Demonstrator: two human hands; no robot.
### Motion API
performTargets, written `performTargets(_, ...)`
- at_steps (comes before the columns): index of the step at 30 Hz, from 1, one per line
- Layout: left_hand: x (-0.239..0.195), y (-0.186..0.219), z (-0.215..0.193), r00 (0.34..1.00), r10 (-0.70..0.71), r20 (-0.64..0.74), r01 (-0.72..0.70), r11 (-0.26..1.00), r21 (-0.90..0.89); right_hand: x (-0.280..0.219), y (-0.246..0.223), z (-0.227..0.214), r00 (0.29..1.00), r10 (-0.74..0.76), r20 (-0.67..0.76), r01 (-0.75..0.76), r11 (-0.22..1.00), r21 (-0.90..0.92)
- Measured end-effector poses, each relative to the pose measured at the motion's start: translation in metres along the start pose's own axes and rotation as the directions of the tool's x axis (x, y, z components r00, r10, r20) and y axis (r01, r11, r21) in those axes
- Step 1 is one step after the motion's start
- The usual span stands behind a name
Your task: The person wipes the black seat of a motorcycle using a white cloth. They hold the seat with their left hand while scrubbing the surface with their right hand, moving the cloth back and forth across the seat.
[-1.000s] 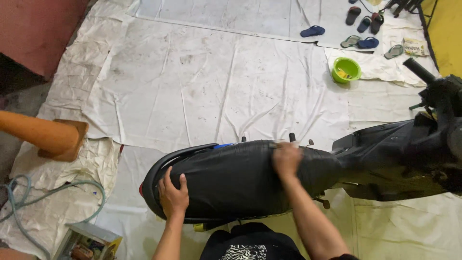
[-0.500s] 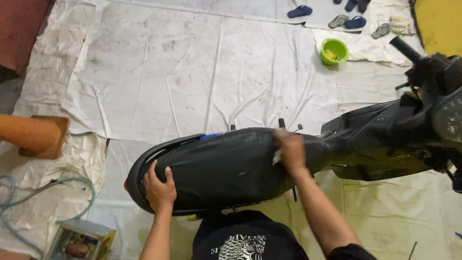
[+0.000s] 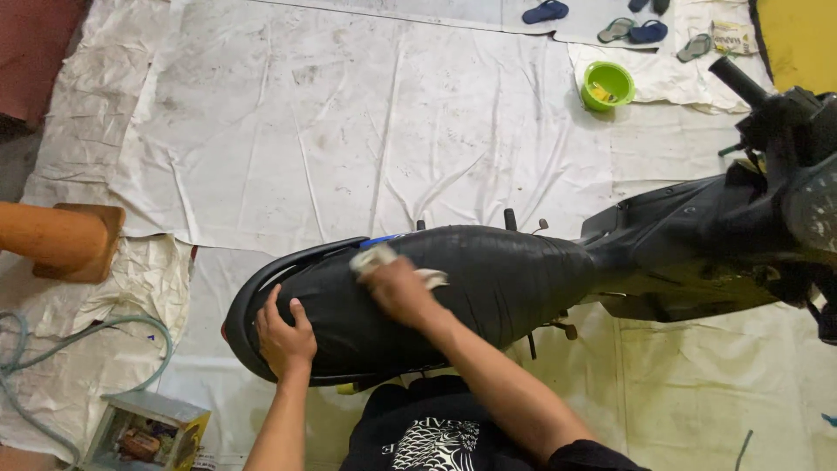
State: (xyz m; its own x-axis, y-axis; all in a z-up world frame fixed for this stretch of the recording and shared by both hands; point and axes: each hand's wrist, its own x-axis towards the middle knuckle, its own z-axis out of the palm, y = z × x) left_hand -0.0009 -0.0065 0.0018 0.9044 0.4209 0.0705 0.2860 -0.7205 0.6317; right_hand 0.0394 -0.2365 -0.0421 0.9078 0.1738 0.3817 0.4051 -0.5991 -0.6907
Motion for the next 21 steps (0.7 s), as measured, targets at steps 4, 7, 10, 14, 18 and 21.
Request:
performTargets(4,-0.006,0.004,0.005,1.0,-0.002,0.018,0.002,1.0,-0.01,-0.022,0.026,-0.012,0.998,0.06,-0.027,-0.061,0.996,-0.059)
performTargets(7,0.0,0.008,0.006,1.0,-0.005,0.01,0.005,1.0,-0.021,-0.019,0.067,-0.044,0.99,0.117,-0.075,-0.126,0.984,-0.127)
performTargets(10,-0.008,0.009,0.005,1.0,-0.019,0.022,0.02,0.999,-0.025,-0.024,0.112,-0.087,0.975,0.188,-0.116,-0.208,0.959,-0.193)
performTargets(14,0.0,0.013,0.006,1.0,-0.021,0.018,0.022,0.999,-0.042,-0.036,0.159,-0.13,0.943,0.262,-0.206,-0.313,0.907,-0.282)
performTargets(18,-0.001,0.008,-0.004,0.999,-0.034,0.016,0.035,0.999,-0.04,-0.037,0.178,-0.12,0.897,0.334,-0.289,-0.423,0.839,-0.343)
performTargets(21,0.0,0.0,-0.002,1.0,0.017,0.009,-0.017,1.0,0.007,-0.013,0.091,-0.091,0.926,0.303,-0.225,-0.343,0.924,-0.169)
